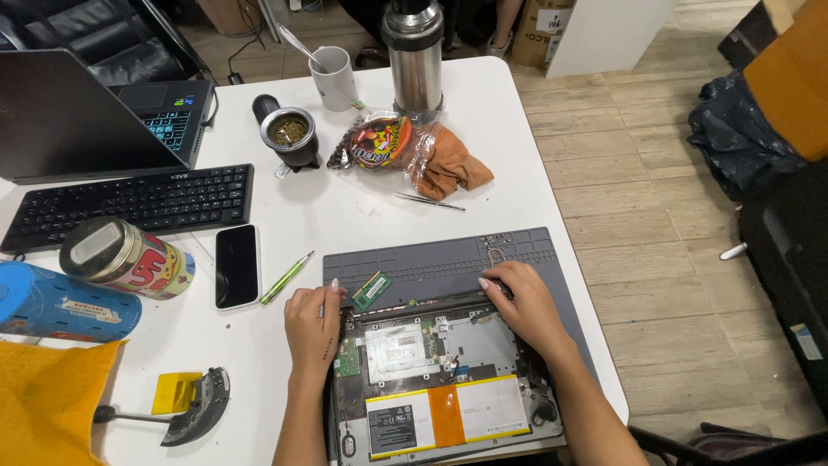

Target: Cleaning the internal battery area of a laptop with a cloth and pressing down on internal components to ensure connections.

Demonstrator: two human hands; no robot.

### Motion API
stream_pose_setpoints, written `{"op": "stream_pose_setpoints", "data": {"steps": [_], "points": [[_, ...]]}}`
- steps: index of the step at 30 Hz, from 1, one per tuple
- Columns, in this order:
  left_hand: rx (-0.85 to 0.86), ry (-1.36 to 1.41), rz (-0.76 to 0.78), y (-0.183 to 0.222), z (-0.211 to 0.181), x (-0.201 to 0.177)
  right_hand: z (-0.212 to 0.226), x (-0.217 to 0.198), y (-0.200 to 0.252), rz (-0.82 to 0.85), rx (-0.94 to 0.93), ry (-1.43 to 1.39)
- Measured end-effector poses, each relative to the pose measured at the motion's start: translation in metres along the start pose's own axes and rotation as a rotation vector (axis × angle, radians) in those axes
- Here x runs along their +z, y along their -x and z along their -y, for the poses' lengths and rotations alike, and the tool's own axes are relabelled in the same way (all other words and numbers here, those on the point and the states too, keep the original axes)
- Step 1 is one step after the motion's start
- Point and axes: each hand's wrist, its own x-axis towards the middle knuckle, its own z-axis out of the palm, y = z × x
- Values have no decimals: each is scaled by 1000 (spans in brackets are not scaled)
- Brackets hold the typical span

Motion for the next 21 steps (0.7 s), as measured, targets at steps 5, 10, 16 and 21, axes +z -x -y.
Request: {"op": "stream_pose_setpoints", "data": {"steps": [5,10,16,21], "points": [[43,31,-32,2,-2,2,-7,6,1,-34,-33,12],[60,41,-45,3,3,7,-8,5,1,-65,-53,14],[101,53,-65,2,7,10,-11,6,0,-71,-41,-8],[88,47,-57,2,6,10,-10,6,0,-38,-44,-18]]}}
